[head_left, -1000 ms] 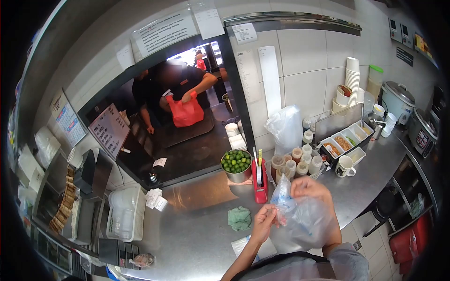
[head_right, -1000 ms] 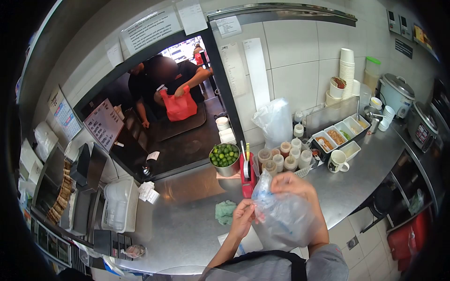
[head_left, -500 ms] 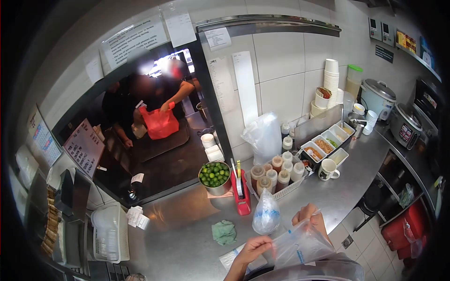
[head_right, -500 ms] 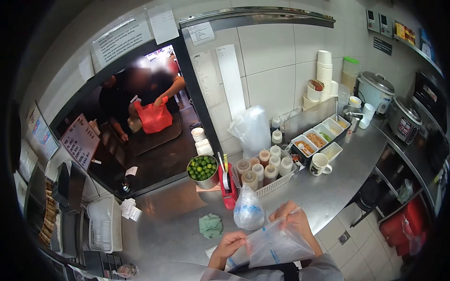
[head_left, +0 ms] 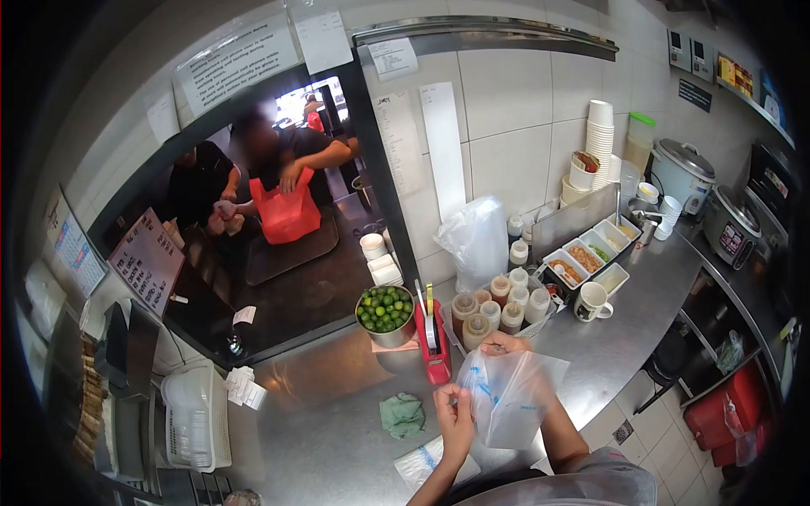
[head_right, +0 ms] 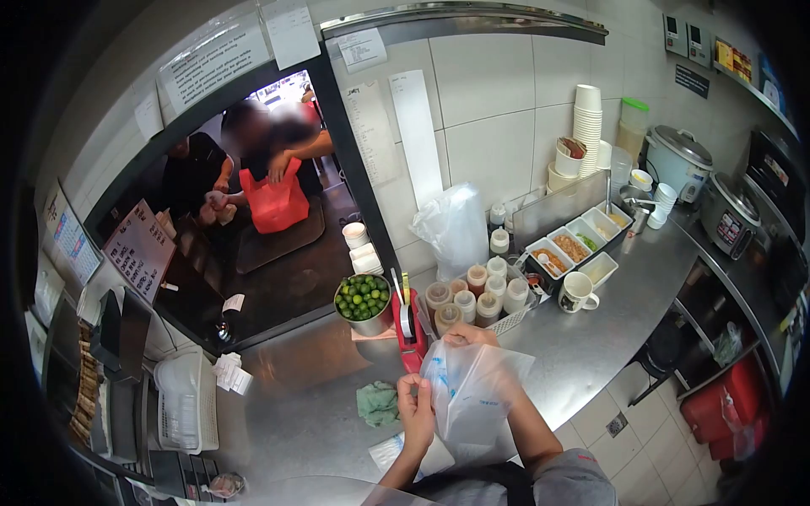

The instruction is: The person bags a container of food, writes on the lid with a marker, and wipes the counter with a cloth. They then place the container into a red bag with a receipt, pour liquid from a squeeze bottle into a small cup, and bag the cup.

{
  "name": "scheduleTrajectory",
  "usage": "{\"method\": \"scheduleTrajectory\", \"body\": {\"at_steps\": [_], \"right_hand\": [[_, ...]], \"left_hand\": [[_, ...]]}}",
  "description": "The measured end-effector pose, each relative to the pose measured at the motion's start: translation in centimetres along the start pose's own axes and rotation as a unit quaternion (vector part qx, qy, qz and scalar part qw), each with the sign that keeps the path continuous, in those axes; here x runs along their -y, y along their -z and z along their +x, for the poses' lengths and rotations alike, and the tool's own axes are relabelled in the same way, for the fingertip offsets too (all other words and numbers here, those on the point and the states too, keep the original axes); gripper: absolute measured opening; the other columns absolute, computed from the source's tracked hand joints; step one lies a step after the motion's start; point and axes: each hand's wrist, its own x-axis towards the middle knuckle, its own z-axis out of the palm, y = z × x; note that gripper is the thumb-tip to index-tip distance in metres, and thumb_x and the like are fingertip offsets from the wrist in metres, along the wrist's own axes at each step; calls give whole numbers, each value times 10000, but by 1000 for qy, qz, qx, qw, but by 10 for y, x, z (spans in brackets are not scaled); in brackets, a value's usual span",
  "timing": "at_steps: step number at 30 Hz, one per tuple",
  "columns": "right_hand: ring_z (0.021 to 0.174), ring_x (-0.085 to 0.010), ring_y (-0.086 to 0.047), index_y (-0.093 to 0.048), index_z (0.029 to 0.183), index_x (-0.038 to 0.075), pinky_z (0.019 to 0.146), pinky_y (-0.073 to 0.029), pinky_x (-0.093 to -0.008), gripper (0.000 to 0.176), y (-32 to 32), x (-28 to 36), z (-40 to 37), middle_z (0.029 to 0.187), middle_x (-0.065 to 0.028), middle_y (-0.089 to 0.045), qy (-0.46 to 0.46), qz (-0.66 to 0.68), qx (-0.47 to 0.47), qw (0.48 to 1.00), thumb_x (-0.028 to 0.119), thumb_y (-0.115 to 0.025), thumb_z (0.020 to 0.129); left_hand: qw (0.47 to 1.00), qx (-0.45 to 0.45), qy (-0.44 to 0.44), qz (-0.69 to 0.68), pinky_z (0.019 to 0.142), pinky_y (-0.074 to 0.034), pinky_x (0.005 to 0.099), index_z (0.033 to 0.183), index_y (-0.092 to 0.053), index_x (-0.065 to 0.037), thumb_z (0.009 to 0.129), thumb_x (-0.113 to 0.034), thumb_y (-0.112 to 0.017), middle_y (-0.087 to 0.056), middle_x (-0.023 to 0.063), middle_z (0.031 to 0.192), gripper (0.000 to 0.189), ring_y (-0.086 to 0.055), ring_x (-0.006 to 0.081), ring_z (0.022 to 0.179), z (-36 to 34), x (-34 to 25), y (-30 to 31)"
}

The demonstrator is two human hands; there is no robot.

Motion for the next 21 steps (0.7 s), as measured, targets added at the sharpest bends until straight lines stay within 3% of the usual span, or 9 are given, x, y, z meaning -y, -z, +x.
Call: {"method": "scheduleTrajectory", "body": {"at_steps": [1,4,10,13,14,16,18,20,21], "right_hand": [[675,-138,-571,-581,822,38,615,-455,-272,114,2,2,-5,738,-72,-598,-53,11,15,998,142,-607,784],[687,-123,-563,-562,836,44,624,-451,-278,121,3,-29,-3,729,-64,-590,18,-66,38,997,135,-602,768],[748,-173,-599,-549,863,7,665,-462,-282,181,6,-92,2,778,-101,-603,37,131,148,980,140,-597,750],[807,-214,-599,-567,889,-1,691,-468,-307,186,-17,-137,-21,841,-142,-605,174,-79,23,981,123,-576,752],[854,-275,-590,-579,921,-7,723,-470,-347,211,-13,-135,-26,896,-186,-600,184,-132,50,973,107,-562,744],[854,-340,-583,-579,919,-12,725,-472,-366,220,-24,-122,-45,900,-209,-597,80,34,-17,996,95,-565,727],[845,-382,-577,-575,916,-19,721,-473,-378,222,-29,-125,-46,900,-227,-592,51,30,-48,997,80,-561,718],[828,-402,-573,-569,913,-27,713,-475,-382,217,-24,-148,-47,896,-239,-586,92,-143,-39,985,62,-549,717],[819,-405,-575,-567,914,-27,707,-474,-385,214,-25,-153,-45,893,-239,-586,97,-135,-28,986,53,-544,716]], "left_hand": [[1000,0,13,17,467,-353,200,901,-440,-44,894,-126,-513,-375,17,854,110,-437,49,641,-2,1,1],[988,-28,-89,119,566,-362,212,905,-441,-43,912,-169,-486,-389,21,837,134,-420,73,715,4,24,7],[981,-39,-111,151,738,-366,270,910,-421,-24,794,-96,-563,-425,50,842,197,-425,157,776,15,69,20],[971,-40,-121,204,763,-367,274,923,-423,-9,719,-80,-599,-432,57,852,278,-436,178,812,7,60,18],[965,-25,-145,217,762,-367,270,940,-425,-7,708,-82,-617,-436,68,850,311,-446,181,832,3,58,19],[960,-12,-138,242,761,-368,270,930,-431,-6,703,-81,-619,-438,72,853,304,-448,177,833,0,65,22],[975,-19,-108,194,749,-374,272,907,-443,-1,716,-82,-600,-436,88,831,260,-461,199,807,-1,68,17],[958,1,-143,250,740,-378,273,902,-444,1,734,-68,-576,-431,94,819,224,-465,221,787,12,98,26],[947,12,-160,278,736,-379,274,899,-444,2,743,-62,-563,-428,97,814,207,-467,232,777,16,108,30]]}}
